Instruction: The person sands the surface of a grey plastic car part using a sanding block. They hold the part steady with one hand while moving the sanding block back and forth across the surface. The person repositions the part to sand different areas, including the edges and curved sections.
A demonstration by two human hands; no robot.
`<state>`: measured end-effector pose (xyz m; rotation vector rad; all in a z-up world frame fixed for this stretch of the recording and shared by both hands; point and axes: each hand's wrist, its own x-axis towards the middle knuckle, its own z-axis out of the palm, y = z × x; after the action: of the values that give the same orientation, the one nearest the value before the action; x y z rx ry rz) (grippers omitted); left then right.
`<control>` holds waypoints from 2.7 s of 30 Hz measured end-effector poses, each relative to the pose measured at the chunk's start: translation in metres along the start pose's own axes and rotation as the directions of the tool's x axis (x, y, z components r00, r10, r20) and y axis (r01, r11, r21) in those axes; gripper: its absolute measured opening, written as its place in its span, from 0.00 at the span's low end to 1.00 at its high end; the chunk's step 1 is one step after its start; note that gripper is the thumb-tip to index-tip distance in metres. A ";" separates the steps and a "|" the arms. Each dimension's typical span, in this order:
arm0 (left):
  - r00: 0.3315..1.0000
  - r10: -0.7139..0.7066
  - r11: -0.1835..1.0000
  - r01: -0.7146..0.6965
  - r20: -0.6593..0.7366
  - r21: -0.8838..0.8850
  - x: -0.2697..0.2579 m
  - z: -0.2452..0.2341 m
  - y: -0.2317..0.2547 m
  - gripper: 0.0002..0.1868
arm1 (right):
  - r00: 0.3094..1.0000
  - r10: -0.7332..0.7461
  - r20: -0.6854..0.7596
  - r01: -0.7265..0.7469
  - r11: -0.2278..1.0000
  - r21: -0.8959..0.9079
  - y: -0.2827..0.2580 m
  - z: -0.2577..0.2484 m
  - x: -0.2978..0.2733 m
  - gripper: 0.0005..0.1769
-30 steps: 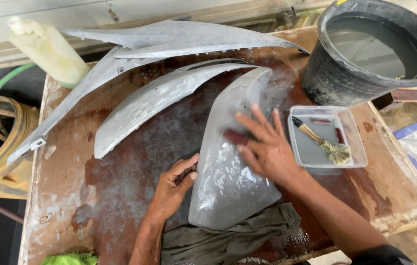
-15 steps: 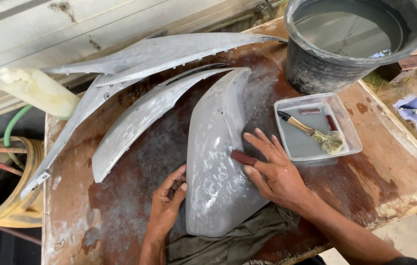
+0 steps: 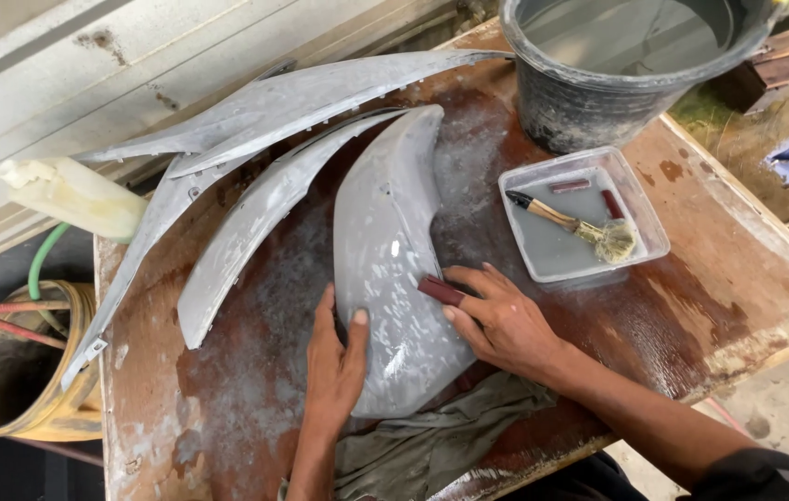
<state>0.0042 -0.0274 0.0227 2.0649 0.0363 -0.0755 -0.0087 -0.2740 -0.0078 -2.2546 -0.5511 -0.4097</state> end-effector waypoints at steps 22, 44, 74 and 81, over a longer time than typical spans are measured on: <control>0.961 0.094 0.981 -0.045 -0.259 0.187 0.020 -0.025 0.028 0.19 | 0.983 -0.182 -0.015 0.182 0.975 0.129 -0.002 0.038 -0.011 0.14; 0.934 0.338 0.925 -0.306 -0.114 0.227 0.015 -0.091 -0.008 0.12 | 0.898 -0.151 0.413 -0.077 0.871 0.485 -0.088 0.040 -0.010 0.15; 0.980 0.180 0.941 -0.144 -0.091 0.307 0.020 -0.081 0.033 0.19 | 0.792 -0.305 0.529 0.031 0.885 0.464 -0.088 0.021 -0.005 0.10; 0.954 0.301 0.914 -0.287 -0.006 0.286 0.021 -0.087 0.013 0.17 | 0.992 0.117 -0.045 -0.079 0.864 0.496 -0.038 -0.037 0.009 0.25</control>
<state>0.0295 0.0427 0.0740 2.3347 -0.2699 0.1674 -0.0252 -0.2756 0.0436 -1.7547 -0.4398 -0.2604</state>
